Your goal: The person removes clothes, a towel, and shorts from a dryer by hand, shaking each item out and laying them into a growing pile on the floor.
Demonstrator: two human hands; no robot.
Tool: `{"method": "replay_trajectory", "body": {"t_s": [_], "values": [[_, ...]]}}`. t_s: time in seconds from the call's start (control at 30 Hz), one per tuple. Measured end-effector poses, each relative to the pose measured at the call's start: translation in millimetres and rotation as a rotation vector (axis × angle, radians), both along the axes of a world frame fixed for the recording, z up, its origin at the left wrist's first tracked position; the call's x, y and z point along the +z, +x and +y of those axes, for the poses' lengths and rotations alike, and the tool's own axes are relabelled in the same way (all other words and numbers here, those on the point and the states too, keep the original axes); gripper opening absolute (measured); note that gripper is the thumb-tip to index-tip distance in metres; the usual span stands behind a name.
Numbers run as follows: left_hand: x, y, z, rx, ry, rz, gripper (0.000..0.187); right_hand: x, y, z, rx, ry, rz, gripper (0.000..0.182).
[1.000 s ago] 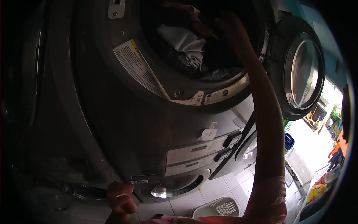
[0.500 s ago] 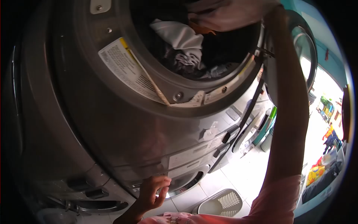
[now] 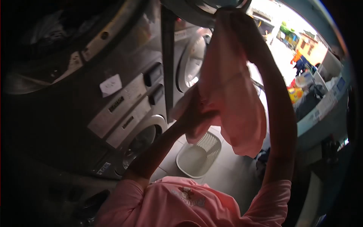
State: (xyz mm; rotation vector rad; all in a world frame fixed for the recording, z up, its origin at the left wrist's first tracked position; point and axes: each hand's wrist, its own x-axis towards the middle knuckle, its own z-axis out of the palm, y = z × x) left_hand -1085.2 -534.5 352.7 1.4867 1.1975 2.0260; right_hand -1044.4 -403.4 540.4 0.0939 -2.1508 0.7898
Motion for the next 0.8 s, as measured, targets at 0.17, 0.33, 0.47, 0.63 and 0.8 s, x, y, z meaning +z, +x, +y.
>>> {"method": "replay_trajectory", "body": {"t_s": [0.17, 0.33, 0.47, 0.63, 0.8], "values": [[-90.7, 10.1, 57.3, 0.091, -0.562, -0.322, 0.069, -144.3, 28.4, 48.8, -0.083, -0.392, -0.189, 0.021], [-97.4, 31.9, 78.4, 0.249, -0.314, -0.123, 0.072, -203.6, 51.6, 68.5, -0.288, -0.378, -0.252, 0.019], [-97.6, 66.4, 89.2, 0.540, -0.317, 0.348, 0.058, -213.5, 57.9, 67.4, -0.290, -0.305, -0.243, 0.017], [-97.5, 15.6, 81.2, 0.617, -0.399, 0.269, 0.020, -226.9, 80.1, 81.0, -0.290, -0.010, -0.134, 0.027], [-51.0, 3.9, 62.9, 0.576, -0.324, 0.176, 0.023, -287.8, 101.6, 99.9, -0.306, 0.194, -0.236, 0.028]]}}
